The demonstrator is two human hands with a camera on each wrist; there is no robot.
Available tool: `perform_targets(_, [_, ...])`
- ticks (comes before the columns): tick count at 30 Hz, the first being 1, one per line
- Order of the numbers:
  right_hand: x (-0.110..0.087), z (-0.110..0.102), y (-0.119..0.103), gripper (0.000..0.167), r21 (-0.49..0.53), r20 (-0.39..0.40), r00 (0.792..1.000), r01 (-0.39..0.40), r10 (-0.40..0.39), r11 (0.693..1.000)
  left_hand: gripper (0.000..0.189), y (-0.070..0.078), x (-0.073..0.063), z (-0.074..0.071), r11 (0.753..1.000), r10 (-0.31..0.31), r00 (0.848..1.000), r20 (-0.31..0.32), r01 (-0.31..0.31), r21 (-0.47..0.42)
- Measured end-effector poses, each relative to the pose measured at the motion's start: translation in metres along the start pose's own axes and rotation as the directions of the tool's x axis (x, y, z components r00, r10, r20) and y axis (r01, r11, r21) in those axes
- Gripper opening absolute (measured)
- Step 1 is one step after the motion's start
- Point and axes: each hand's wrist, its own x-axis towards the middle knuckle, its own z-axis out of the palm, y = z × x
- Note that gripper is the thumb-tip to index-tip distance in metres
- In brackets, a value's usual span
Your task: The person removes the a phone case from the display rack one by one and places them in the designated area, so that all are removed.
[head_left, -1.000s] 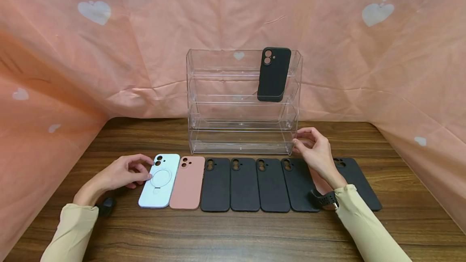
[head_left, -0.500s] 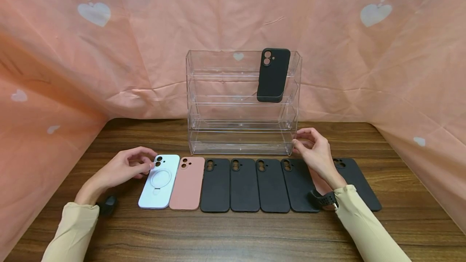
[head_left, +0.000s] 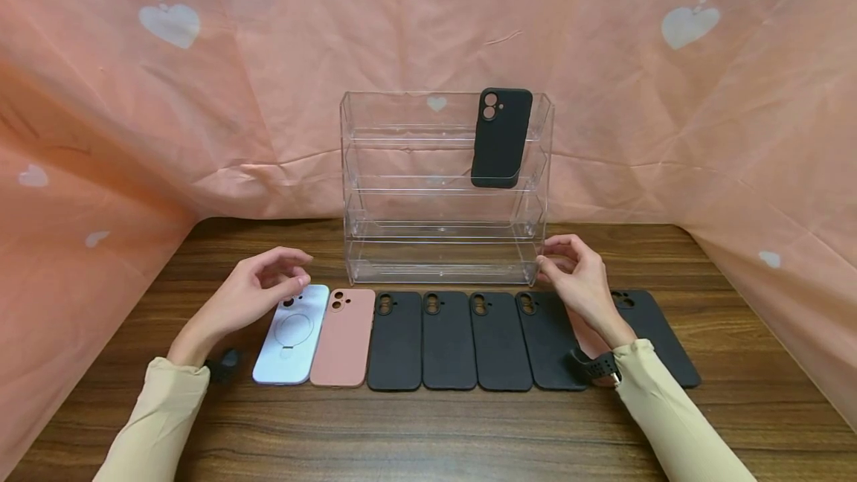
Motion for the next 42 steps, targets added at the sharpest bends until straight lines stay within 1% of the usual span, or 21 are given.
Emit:
perform_targets(3, [0.0,0.0,0.0,0.029,-0.004,0.0,1.0,0.001,-0.001,1.0,0.033,0.006,0.004,0.003,0.999,0.031,0.999,-0.016,-0.031,0.009])
perform_targets(10, [0.0,-0.001,0.0,0.029,-0.004,0.0,1.0,-0.002,0.002,1.0,0.034,0.018,0.013,0.012,0.996,0.092,0.995,-0.039,-0.092,-0.015])
perform_targets(15, [0.001,0.0,0.001,0.03,-0.002,0.006,1.0,-0.006,0.006,1.0,0.035,0.028,0.019,0.019,0.992,0.123,0.99,-0.072,-0.124,-0.01])
perform_targets(20, [0.001,0.0,0.001,0.029,0.005,0.007,1.0,-0.006,0.006,1.0,0.036,0.036,0.027,0.029,0.987,0.148,0.983,-0.108,-0.153,-0.041])
perform_targets(23, [0.001,0.0,0.001,0.029,0.0,0.006,1.0,-0.006,0.006,1.0,0.035,0.041,0.033,0.034,0.981,0.179,0.975,-0.131,-0.188,-0.056])
perform_targets(27, [0.001,-0.001,0.001,0.03,-0.007,0.005,1.0,-0.011,0.011,1.0,0.033,0.049,0.04,0.04,0.968,0.229,0.958,-0.171,-0.243,-0.06])
perform_targets(30, [0.001,-0.001,0.001,0.029,-0.008,0.005,1.0,-0.013,0.013,1.0,0.032,0.055,0.045,0.044,0.96,0.253,0.949,-0.19,-0.27,-0.073])
perform_targets(33, [0.001,-0.001,0.001,0.029,-0.014,0.002,1.0,-0.011,0.011,1.0,0.033,0.061,0.05,0.047,0.953,0.266,0.945,-0.189,-0.288,-0.096])
perform_targets(38, [0.001,0.0,0.0,0.029,-0.014,0.003,1.0,-0.015,0.015,1.0,0.034,0.069,0.058,0.05,0.947,0.278,0.945,-0.173,-0.3,-0.116])
perform_targets(42, [0.001,0.0,0.0,0.03,-0.003,-0.001,1.0,-0.022,0.022,1.0,0.035,0.078,0.065,0.053,0.939,0.294,0.941,-0.17,-0.318,-0.134])
